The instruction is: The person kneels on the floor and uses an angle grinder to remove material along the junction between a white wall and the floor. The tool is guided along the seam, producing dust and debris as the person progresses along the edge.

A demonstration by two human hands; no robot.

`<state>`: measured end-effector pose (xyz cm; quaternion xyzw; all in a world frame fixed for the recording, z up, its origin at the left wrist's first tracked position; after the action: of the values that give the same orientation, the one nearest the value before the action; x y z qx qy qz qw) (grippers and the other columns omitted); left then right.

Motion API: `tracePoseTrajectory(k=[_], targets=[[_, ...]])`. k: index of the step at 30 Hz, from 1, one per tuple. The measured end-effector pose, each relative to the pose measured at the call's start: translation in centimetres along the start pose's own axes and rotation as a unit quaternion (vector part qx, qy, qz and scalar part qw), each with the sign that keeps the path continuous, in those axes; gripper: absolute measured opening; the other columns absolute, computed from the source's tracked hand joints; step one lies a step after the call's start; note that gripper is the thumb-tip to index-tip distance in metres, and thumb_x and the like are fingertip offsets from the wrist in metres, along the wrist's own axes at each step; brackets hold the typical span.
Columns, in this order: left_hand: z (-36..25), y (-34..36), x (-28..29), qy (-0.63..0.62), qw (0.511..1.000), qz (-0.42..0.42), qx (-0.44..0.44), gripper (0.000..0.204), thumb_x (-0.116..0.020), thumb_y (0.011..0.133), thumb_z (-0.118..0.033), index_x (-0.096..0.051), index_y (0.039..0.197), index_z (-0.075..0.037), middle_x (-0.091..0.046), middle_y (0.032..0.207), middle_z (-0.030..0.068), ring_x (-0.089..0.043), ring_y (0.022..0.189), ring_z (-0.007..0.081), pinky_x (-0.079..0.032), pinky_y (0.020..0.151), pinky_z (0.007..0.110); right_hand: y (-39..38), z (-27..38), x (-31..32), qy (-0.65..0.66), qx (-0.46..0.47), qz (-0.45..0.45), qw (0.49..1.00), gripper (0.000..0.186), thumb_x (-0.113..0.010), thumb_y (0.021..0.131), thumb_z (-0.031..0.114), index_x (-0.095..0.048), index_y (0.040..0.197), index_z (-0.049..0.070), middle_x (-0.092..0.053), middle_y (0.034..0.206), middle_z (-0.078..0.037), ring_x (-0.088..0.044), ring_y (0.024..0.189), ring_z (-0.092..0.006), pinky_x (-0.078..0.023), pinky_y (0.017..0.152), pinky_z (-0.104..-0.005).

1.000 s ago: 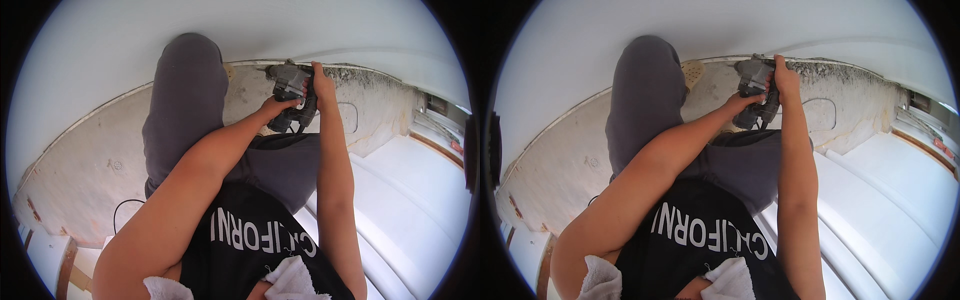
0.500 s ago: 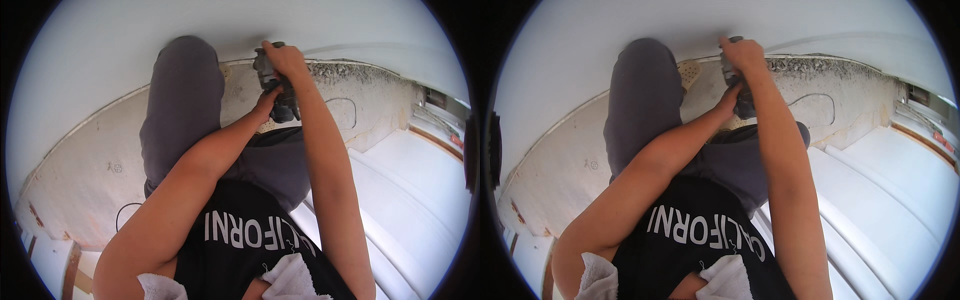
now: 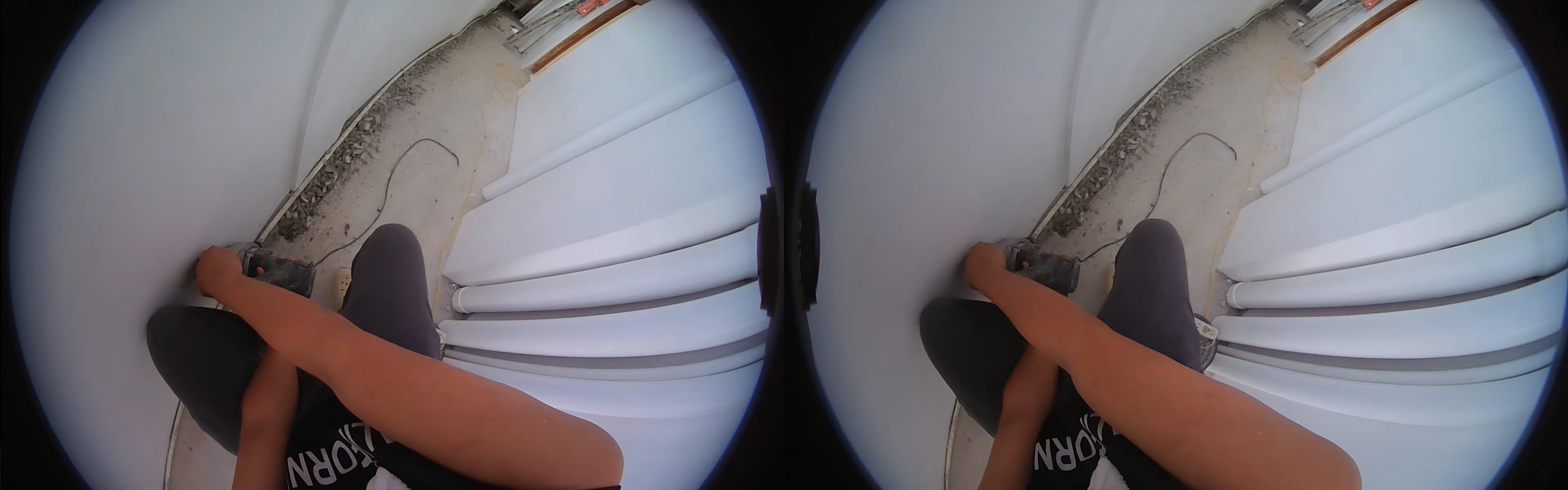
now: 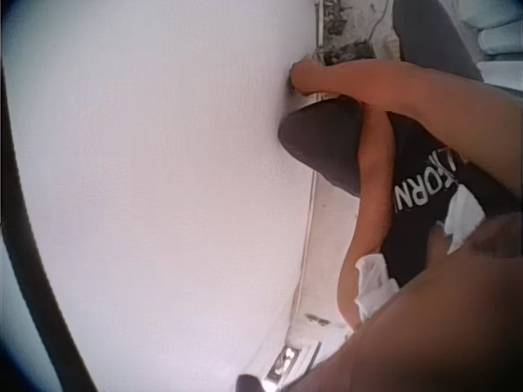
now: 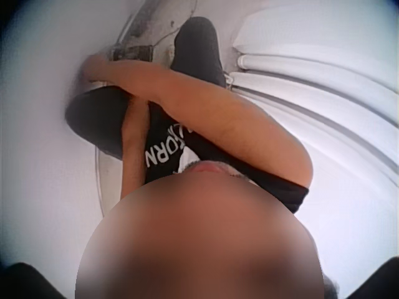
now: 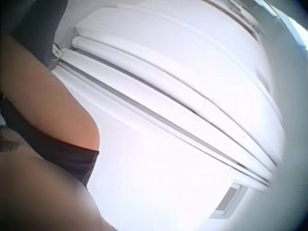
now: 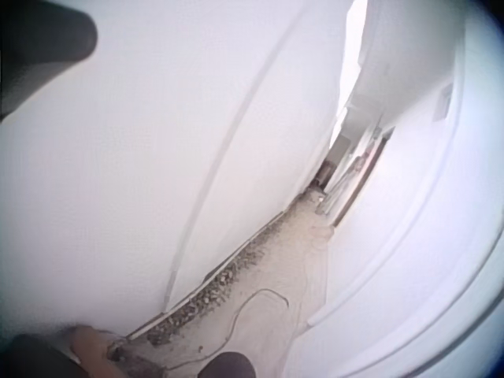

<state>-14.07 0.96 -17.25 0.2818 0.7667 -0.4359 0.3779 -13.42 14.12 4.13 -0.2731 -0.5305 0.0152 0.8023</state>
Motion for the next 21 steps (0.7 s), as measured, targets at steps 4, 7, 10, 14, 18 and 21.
tracePoseTrajectory(k=[4,7,10,14,18,21], targets=[[-1.3,-1.7,0.5,0.033,0.999,-0.025,0.006,0.053,-0.062,0.100,-0.044,-0.053,0.140,-0.009,-0.063,0.129,0.0072,-0.060,0.119,0.0254,-0.049,0.100,0.042,1.0,0.9,-1.1,0.037,0.002,0.023,0.999,0.021,-0.073,0.084,0.018,-0.081,0.102,0.011,-0.076,0.111,-0.011,-0.074,0.105,-0.0264,-0.060,0.083,-0.0366],[-1.7,-2.3,0.2,0.048,0.998,-0.035,0.015,0.053,-0.063,0.100,-0.043,-0.053,0.140,-0.009,-0.063,0.129,0.0072,-0.060,0.119,0.0252,-0.049,0.100,0.042,0.7,1.0,-0.9,0.074,-0.031,0.007,0.997,0.019,-0.072,0.085,0.017,-0.081,0.101,0.011,-0.076,0.109,-0.012,-0.075,0.102,-0.0274,-0.061,0.080,-0.0378],[-1.7,-2.4,-0.3,0.053,0.997,-0.041,0.022,0.054,-0.063,0.100,-0.043,-0.053,0.140,-0.009,-0.063,0.129,0.0073,-0.060,0.119,0.0251,-0.049,0.100,0.042,0.3,0.7,-0.8,0.095,-0.026,0.008,0.995,0.018,-0.071,0.086,0.017,-0.080,0.100,0.010,-0.076,0.108,-0.013,-0.075,0.101,-0.0279,-0.061,0.079,-0.0383],[-1.8,-2.6,-0.5,0.062,0.997,-0.044,0.030,0.054,-0.064,0.100,-0.043,-0.053,0.140,-0.009,-0.063,0.129,0.0074,-0.060,0.119,0.0249,-0.049,0.101,0.041,0.4,-0.5,-0.7,0.104,-0.040,0.001,0.994,0.017,-0.071,0.086,0.017,-0.080,0.098,0.009,-0.076,0.106,-0.013,-0.075,0.100,-0.0277,-0.061,0.078,-0.0380],[-2.0,-2.8,-0.4,0.070,0.996,-0.045,0.038,0.054,-0.064,0.099,-0.042,-0.053,0.140,-0.008,-0.064,0.129,0.0075,-0.060,0.119,0.0247,-0.049,0.101,0.041,0.5,-1.0,-0.4,0.108,-0.049,-0.026,0.993,0.017,-0.072,0.084,0.016,-0.080,0.098,0.008,-0.077,0.105,-0.013,-0.075,0.099,-0.0275,-0.061,0.079,-0.0370],[-2.0,-3.0,-0.5,0.074,0.996,-0.044,0.040,0.054,-0.065,0.099,-0.042,-0.053,0.140,-0.008,-0.064,0.129,0.0075,-0.060,0.119,0.0245,-0.049,0.101,0.041,0.5,-1.0,-0.2,0.098,-0.037,-0.031,0.994,0.018,-0.073,0.083,0.015,-0.080,0.097,0.008,-0.077,0.105,-0.013,-0.075,0.098,-0.0270,-0.061,0.079,-0.0370]])
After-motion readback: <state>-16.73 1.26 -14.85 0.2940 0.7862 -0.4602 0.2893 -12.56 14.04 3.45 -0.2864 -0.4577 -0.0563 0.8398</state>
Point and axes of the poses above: each hand's wrist, its own y-axis towards the middle knuckle, its own x-axis out of the back of the hand, z = x × y, the point moved 3 cm from there along y, towards the middle knuckle
